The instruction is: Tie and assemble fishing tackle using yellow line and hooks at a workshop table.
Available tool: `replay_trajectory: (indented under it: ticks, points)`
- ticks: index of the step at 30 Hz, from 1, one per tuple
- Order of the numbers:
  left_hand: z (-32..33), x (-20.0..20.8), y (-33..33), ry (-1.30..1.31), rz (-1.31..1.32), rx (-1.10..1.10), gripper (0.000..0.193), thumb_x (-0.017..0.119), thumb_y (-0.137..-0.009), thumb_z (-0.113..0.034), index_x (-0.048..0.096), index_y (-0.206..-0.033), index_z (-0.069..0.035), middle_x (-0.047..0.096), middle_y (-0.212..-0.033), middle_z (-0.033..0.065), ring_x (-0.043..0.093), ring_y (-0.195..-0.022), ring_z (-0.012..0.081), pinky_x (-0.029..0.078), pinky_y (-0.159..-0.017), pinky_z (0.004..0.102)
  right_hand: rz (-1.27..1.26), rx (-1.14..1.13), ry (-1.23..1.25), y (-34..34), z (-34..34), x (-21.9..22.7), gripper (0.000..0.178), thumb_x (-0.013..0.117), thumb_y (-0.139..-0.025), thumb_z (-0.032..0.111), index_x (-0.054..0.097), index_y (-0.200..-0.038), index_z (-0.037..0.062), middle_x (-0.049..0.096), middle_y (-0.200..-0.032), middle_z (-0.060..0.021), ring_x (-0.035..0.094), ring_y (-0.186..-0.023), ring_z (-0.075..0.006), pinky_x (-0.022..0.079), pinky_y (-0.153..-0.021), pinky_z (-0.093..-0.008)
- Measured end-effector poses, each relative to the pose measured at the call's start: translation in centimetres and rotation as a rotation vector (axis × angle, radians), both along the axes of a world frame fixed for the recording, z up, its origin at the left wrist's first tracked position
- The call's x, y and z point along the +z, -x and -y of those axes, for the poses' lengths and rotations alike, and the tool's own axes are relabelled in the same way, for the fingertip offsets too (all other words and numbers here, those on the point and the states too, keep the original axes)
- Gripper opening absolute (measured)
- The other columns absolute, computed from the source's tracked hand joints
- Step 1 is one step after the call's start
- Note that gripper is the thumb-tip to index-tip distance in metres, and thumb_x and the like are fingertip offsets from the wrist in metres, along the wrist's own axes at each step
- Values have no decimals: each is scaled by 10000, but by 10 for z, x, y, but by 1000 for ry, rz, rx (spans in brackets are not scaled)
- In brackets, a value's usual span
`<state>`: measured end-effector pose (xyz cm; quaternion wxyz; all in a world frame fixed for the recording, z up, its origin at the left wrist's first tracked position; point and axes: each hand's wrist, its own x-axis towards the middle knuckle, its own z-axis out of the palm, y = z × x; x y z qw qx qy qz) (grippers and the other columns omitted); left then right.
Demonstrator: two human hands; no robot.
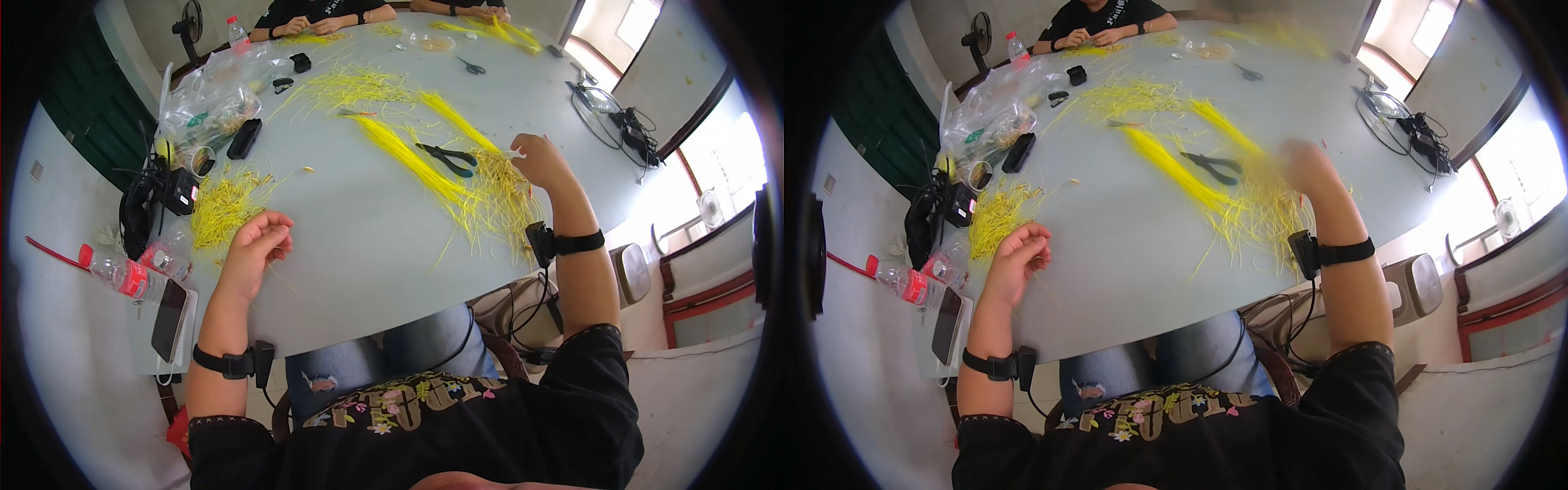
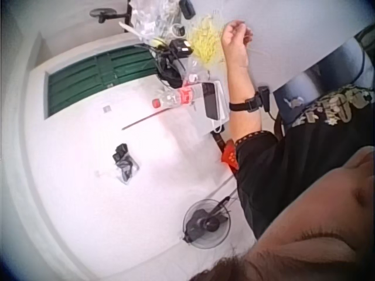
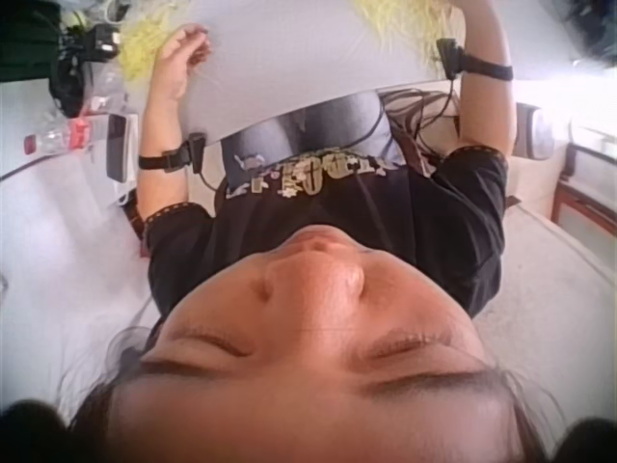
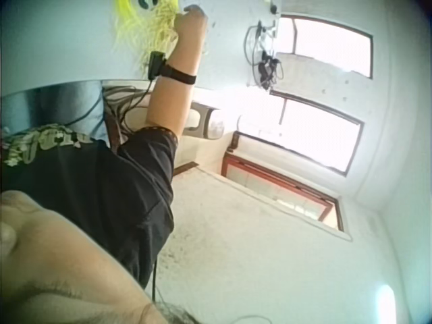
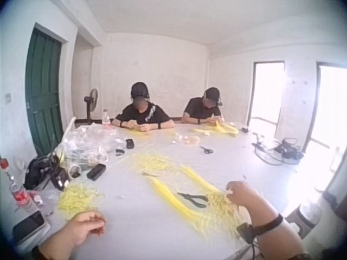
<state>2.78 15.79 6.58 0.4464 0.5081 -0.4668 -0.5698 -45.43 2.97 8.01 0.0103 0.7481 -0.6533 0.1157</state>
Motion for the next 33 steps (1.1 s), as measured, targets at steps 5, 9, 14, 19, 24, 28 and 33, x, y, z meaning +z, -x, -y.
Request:
replay_trajectory:
  ticks: [5, 9, 14, 19, 24, 28, 33]
  points:
    - [-15, -1, 17, -118, -109, -157, 103, 544, -919, -121, 579, -995, -60, 572, -782, 4, 547, -715, 96, 446, -660, 227, 29, 63, -31, -21, 15, 15, 236, 656, -748, 127, 661, -973, 57, 678, -909, -133, 641, -852, -294, 507, -760, -388]
    - [-30, -6, 19, -145, -208, -203, 110, 541, -920, -123, 572, -998, -52, 565, -791, 12, 548, -721, 115, 452, -668, 244, -97, 136, -134, -41, 48, 24, 206, 654, -754, 140, 676, -948, 73, 678, -889, -130, 638, -830, -275, 506, -742, -362]
    - [-44, -24, 3, -130, -379, -86, 107, 539, -923, -105, 584, -996, -42, 579, -793, 20, 554, -723, 114, 451, -672, 246, -29, 246, -126, -57, 106, 11, 207, 674, -747, 173, 696, -933, 84, 674, -877, -137, 638, -809, -277, 507, -736, -361]
    - [-42, -28, -14, -165, -608, 76, 81, 518, -919, -95, 567, -958, -43, 523, -724, 13, 505, -647, 128, 413, -606, 254, -22, 308, -357, -102, 144, 7, 227, 693, -746, 209, 707, -945, 99, 677, -868, -116, 638, -744, -242, 515, -690, -365]
    - [-10, 17, -5, -136, -567, 10, 77, 529, -912, -94, 559, -955, -37, 504, -702, 6, 485, -625, 125, 399, -590, 253, -74, 315, -464, -147, 167, 5, 231, 702, -739, 205, 706, -946, 105, 678, -859, -106, 638, -744, -226, 516, -679, -366]
    - [40, 41, 8, -11, -354, -96, 89, 562, -894, -109, 571, -957, -47, 496, -715, -3, 501, -659, 118, 411, -610, 243, -174, 459, -433, -192, 172, 6, 250, 706, -728, 201, 707, -959, 104, 685, -876, -104, 644, -806, -239, 518, -698, -375]
    - [109, 1, 18, 537, 773, -99, 97, 572, -834, -51, 619, -919, -53, 563, -824, 61, 574, -782, 198, 472, -703, 312, -328, 511, -302, -243, 184, -1, 260, 701, -718, 189, 707, -964, 105, 687, -915, -114, 638, -888, -286, 508, -751, -390]
